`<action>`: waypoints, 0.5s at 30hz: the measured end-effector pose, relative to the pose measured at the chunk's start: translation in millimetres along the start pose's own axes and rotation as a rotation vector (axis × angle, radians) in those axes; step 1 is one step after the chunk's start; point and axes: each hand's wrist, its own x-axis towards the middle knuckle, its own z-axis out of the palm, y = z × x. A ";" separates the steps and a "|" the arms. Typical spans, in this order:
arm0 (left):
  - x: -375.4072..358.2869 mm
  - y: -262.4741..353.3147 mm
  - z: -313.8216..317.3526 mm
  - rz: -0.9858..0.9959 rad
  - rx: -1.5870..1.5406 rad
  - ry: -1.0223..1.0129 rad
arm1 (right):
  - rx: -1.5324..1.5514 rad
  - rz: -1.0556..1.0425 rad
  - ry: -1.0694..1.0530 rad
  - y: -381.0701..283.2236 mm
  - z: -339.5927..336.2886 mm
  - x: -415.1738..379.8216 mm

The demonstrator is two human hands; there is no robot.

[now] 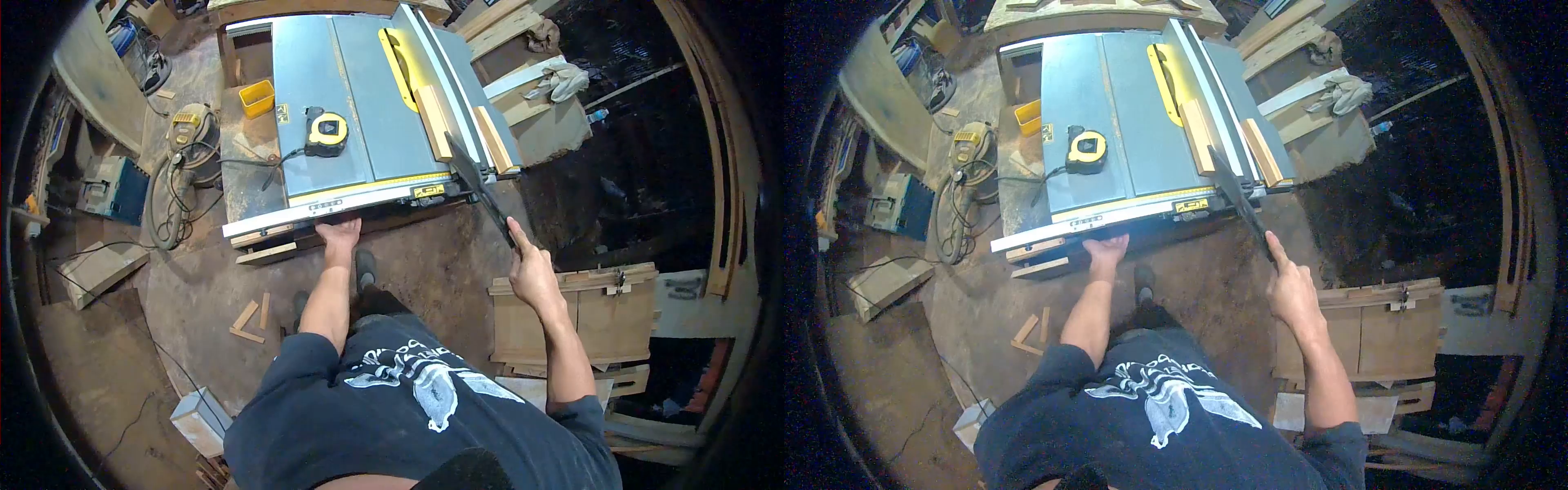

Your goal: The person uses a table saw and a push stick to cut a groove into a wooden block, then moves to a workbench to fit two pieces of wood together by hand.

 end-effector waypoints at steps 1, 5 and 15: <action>-3.8 3.8 0.5 0.002 0.064 0.013 | 0.003 0.002 -0.003 -0.8 0.3 1.9; -8.4 10.7 -1.9 0.036 0.206 0.125 | -0.014 -0.035 0.018 -6.7 -3.7 11.4; -1.1 0.8 -12.3 0.024 0.248 0.119 | -0.044 -0.042 0.008 -14.1 -14.0 31.4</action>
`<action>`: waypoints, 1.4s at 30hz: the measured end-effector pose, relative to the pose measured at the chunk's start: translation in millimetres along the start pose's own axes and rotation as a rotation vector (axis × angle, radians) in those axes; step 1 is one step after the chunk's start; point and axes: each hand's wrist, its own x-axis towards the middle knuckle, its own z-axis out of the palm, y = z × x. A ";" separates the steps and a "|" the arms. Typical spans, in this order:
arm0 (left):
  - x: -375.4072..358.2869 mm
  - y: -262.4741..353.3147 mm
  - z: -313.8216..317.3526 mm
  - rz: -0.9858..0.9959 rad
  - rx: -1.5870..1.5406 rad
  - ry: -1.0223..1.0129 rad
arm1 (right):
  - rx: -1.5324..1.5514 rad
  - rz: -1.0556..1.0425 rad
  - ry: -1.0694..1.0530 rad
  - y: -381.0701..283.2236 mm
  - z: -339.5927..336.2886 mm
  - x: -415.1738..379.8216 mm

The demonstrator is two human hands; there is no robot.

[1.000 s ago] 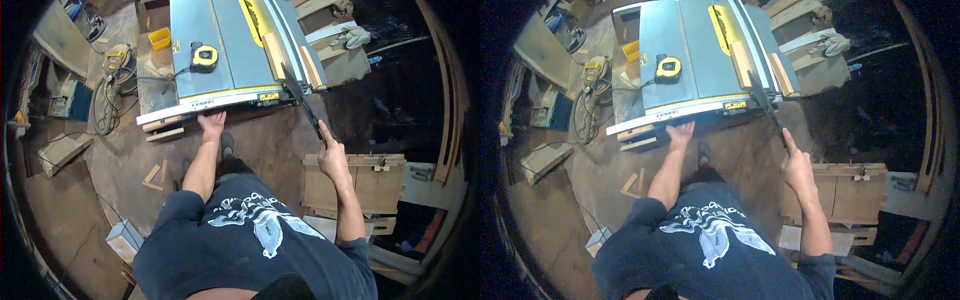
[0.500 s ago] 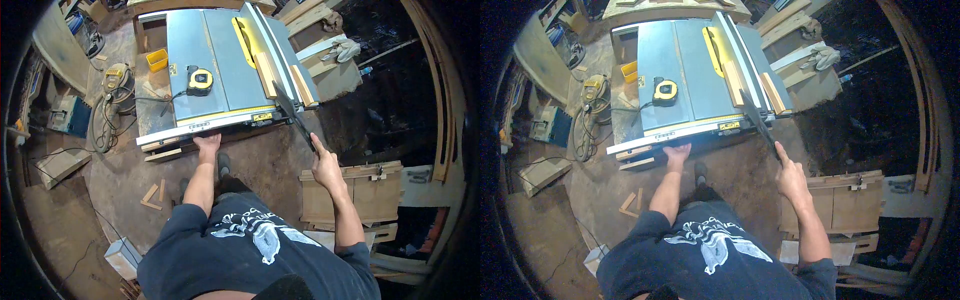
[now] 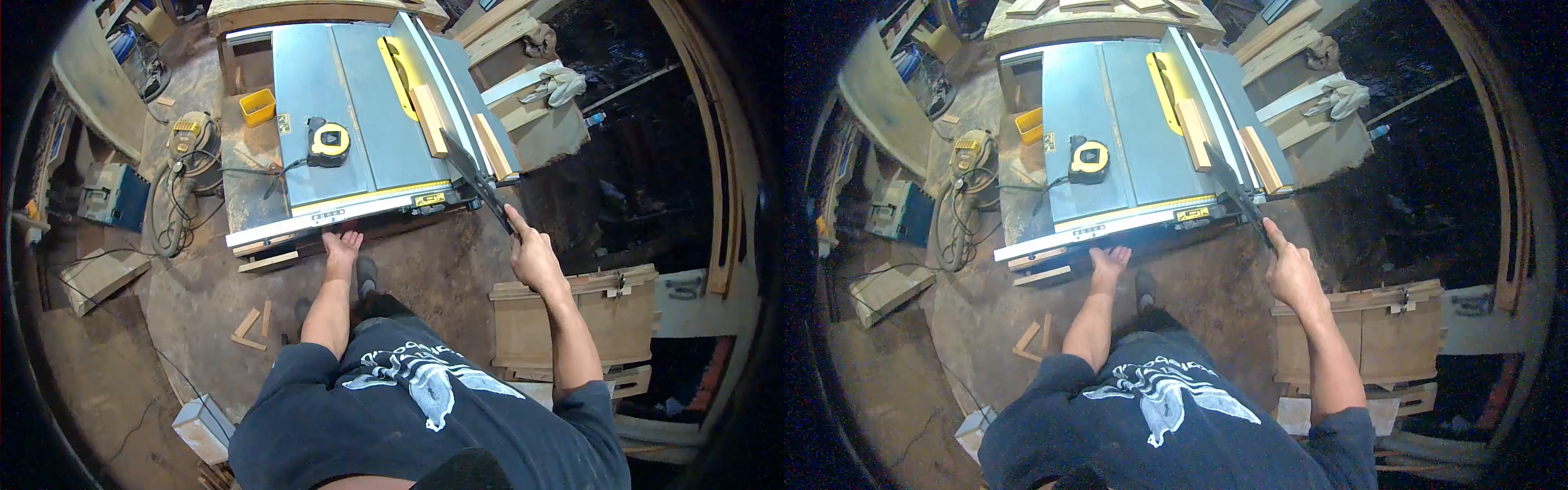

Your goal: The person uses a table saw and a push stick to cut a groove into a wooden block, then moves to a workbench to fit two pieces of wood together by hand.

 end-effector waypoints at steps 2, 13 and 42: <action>7.2 1.2 -0.4 0.013 -0.021 0.015 | -0.020 -0.015 0.011 2.1 -0.1 4.5; 32.9 -40.8 -6.2 -0.014 0.502 -0.031 | 0.025 -0.034 0.011 -2.2 -8.1 25.2; 52.1 -82.3 25.6 -0.119 0.736 -0.324 | 0.005 -0.036 -0.013 -19.3 -24.7 68.2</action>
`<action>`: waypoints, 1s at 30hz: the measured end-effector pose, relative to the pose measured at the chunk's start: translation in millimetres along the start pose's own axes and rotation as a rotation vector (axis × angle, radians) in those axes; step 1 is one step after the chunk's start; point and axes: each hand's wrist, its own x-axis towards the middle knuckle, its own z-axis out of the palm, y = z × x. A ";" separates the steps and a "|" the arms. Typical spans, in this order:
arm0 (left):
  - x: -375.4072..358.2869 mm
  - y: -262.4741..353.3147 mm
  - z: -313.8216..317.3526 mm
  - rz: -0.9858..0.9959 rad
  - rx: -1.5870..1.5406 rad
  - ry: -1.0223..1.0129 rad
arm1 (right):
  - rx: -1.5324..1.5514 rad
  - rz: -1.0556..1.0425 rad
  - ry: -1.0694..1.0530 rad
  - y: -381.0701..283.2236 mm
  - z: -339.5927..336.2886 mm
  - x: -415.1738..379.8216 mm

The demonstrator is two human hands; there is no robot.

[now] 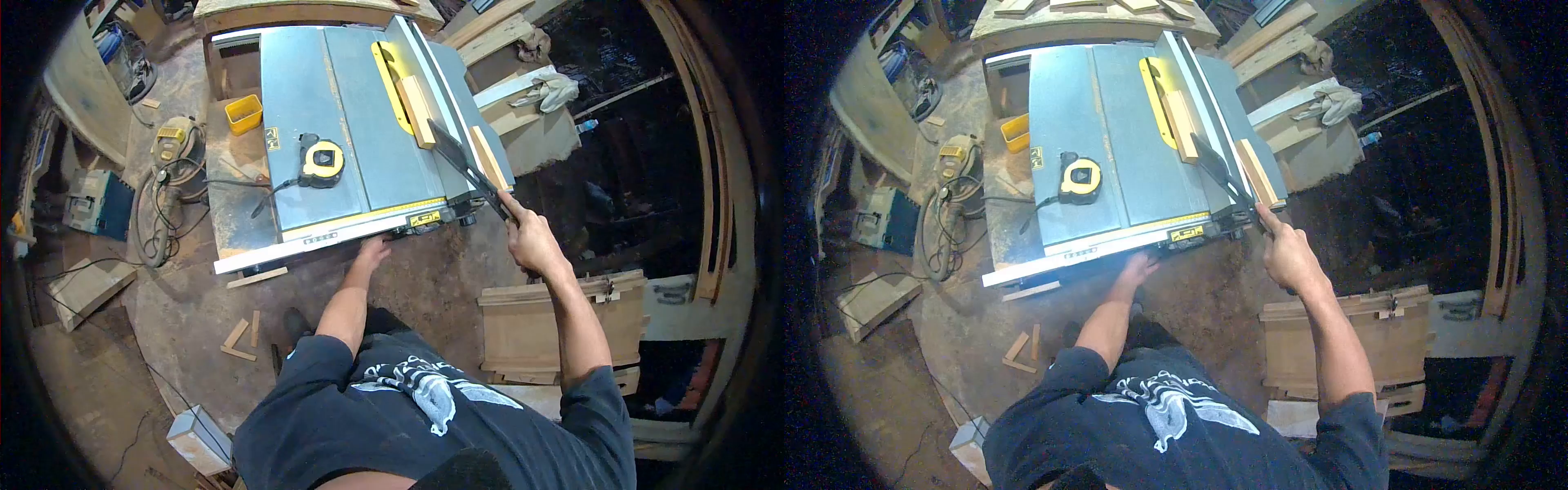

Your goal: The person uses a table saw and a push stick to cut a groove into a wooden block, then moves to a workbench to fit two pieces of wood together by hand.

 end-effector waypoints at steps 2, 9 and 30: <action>3.5 -0.3 7.0 -0.021 0.015 0.034 | 0.019 0.045 -0.026 -10.5 -7.2 1.1; 14.1 -13.5 3.9 0.009 -0.025 -0.014 | -0.022 -0.004 -0.024 -7.0 -5.7 11.9; 28.3 -12.6 -21.0 0.003 -0.057 0.069 | -0.025 -0.036 0.006 -8.5 -5.4 51.2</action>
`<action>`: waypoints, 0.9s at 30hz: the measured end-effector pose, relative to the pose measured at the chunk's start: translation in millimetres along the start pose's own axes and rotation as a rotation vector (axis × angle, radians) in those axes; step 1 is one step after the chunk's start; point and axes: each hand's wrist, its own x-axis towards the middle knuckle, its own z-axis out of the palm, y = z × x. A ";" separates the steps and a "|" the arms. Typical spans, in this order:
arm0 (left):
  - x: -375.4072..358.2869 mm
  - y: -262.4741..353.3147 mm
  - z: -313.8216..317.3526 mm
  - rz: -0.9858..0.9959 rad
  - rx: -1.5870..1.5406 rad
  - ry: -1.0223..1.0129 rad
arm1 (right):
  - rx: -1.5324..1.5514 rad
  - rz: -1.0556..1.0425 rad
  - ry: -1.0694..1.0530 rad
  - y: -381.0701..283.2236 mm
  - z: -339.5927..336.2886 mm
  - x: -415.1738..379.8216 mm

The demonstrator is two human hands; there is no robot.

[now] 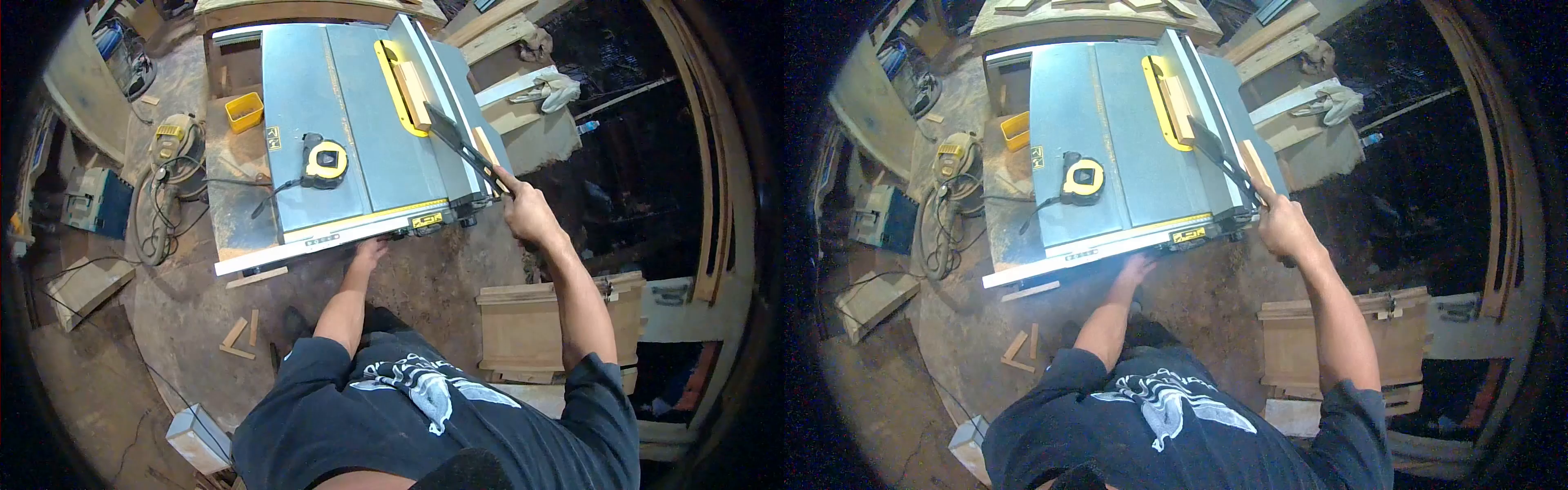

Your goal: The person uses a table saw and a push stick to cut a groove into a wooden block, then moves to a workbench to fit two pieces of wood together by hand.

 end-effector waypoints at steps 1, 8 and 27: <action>-1.0 0.4 -4.4 -0.002 -0.062 0.014 | 0.002 -0.002 -0.001 -1.4 0.0 1.6; -36.6 5.2 -33.4 0.069 -0.230 0.073 | 0.039 0.023 0.006 -6.9 -1.4 11.1; -88.1 50.9 -45.1 0.148 -0.819 0.203 | 0.042 0.001 0.026 0.1 1.8 48.4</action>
